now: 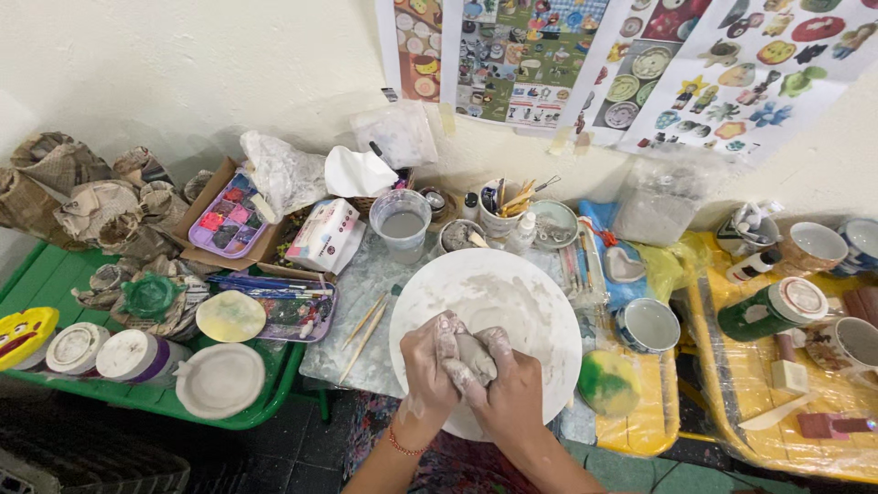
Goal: The person works with a piece of clay on a plate by hand, repeatedly pressing, rolling, and shaping it into a sphere and then a cylinder.
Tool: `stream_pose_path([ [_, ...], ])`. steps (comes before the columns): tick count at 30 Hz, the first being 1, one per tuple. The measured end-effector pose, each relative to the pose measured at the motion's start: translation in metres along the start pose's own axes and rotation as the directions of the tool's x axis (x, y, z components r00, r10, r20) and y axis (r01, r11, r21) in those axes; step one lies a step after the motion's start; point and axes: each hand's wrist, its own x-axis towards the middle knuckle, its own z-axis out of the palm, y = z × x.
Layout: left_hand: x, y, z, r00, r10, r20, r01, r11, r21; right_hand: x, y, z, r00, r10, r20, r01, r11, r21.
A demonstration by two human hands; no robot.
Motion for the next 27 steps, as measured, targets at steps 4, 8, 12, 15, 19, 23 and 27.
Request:
stream_pose_path([
  [4, 0.012, 0.002, 0.000, 0.996, 0.088, -0.004, -0.088, 0.996, 0.025, 0.003, 0.012, 0.006, 0.998, -0.062, -0.023, 0.064, 0.993, 0.097],
  [8, 0.013, 0.005, 0.003, 0.997, -0.076, -0.009, 0.076, 0.997, -0.025, 0.005, 0.032, 0.016, 0.885, -0.455, -0.099, 0.408, 0.861, -0.304],
  [12, 0.003, -0.011, 0.015, 0.984, -0.174, -0.033, 0.172, 0.984, -0.040, 0.008, 0.030, 0.014, 0.987, -0.106, -0.118, 0.096, 0.991, -0.088],
  [15, -0.022, -0.047, 0.022, 0.995, -0.098, -0.016, 0.098, 0.995, -0.001, 0.003, 0.029, 0.004, 0.983, -0.172, -0.060, 0.164, 0.979, -0.120],
  [19, -0.073, -0.109, 0.029, 0.991, -0.129, -0.032, 0.126, 0.989, -0.075, -0.010, 0.065, 0.001, 0.954, -0.299, 0.004, 0.299, 0.954, -0.009],
  [23, -0.091, -0.127, 0.029, 0.990, -0.136, 0.024, 0.124, 0.948, 0.292, -0.034, 0.096, 0.031, 0.975, 0.129, -0.183, -0.032, 0.889, 0.457],
  [27, -0.062, -0.123, 0.023, 0.984, -0.135, -0.118, 0.161, 0.956, 0.247, -0.021, 0.091, 0.019, 0.885, 0.432, -0.172, -0.027, 0.416, 0.909],
])
